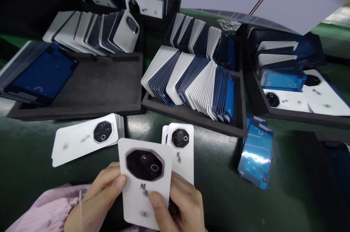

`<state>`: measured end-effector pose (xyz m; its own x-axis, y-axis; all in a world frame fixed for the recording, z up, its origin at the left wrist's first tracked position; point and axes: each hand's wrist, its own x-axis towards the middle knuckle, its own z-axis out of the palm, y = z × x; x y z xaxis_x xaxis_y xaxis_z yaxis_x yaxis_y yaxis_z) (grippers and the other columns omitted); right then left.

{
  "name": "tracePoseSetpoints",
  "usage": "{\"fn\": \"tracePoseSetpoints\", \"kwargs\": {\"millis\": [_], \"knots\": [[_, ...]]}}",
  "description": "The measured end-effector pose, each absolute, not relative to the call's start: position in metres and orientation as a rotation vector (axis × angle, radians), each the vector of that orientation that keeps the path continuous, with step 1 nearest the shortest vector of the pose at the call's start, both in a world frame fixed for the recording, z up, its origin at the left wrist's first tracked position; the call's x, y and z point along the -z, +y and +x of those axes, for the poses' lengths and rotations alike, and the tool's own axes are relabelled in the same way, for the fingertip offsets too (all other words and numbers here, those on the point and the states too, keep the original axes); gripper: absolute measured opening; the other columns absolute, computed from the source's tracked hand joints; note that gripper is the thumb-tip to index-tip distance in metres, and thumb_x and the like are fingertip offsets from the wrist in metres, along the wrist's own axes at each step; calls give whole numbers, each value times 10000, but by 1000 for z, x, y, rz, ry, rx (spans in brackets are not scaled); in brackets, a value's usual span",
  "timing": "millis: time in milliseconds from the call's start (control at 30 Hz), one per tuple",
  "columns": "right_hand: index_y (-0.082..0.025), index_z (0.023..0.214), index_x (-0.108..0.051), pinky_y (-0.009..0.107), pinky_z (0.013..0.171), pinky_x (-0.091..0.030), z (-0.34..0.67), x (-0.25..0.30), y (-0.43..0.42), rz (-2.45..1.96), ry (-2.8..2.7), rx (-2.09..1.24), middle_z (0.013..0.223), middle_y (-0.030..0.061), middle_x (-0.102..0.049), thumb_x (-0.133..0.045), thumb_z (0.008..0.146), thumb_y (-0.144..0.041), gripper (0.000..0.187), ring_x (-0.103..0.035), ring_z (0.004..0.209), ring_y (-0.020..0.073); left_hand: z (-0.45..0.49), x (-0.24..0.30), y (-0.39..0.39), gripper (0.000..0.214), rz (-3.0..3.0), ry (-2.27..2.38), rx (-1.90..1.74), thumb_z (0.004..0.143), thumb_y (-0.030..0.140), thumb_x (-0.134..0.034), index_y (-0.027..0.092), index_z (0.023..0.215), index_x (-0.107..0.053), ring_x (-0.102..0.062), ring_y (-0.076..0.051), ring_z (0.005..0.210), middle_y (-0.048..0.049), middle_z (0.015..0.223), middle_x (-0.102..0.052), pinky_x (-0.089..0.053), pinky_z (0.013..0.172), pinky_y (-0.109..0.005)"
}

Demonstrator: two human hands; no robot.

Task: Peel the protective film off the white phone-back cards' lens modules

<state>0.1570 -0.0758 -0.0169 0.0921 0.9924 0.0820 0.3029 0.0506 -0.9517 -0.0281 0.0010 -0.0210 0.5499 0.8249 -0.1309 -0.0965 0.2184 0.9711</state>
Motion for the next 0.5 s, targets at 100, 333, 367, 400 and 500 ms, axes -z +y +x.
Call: {"fn": "tracePoseSetpoints", "kwargs": {"millis": [100, 333, 367, 400, 500], "knots": [[-272, 1043, -839, 221, 489, -539, 152, 16, -76, -1456, -1318, -909, 625, -7, -667, -691, 949, -236, 179, -586, 472, 138, -26, 20, 0, 510, 1103, 772, -732, 1035, 556, -590, 196, 720, -768, -574, -197, 673, -53, 754, -689, -467, 652, -311], [-304, 983, -784, 274, 640, -585, 138, 16, -73, -1390, -1179, -849, 816, 24, -787, -601, 1048, -410, 222, -740, 670, 202, -27, 29, 0, 572, 987, 765, -644, 997, 628, -609, 172, 685, -759, -491, -175, 632, -33, 672, -606, -383, 603, -303], [-307, 974, -775, 271, 641, -576, 138, 16, -73, -1403, -1184, -853, 803, 14, -780, -601, 1049, -396, 210, -734, 657, 194, -27, 31, 0, 571, 959, 758, -620, 994, 626, -615, 164, 693, -763, -491, -173, 636, -34, 679, -605, -383, 604, -300], [-307, 960, -768, 273, 633, -568, 139, 16, -73, -1417, -1192, -855, 785, 9, -769, -596, 1051, -395, 214, -725, 642, 190, -27, 32, -1, 564, 926, 751, -598, 993, 622, -620, 157, 713, -773, -489, -170, 639, -34, 688, -606, -382, 606, -298], [-299, 906, -752, 282, 578, -535, 142, 13, -73, -1457, -1228, -838, 711, 5, -726, -568, 1061, -437, 278, -682, 577, 186, -27, 32, -2, 538, 831, 746, -566, 990, 613, -635, 145, 787, -804, -496, -172, 674, -40, 722, -623, -395, 644, -300]]}}
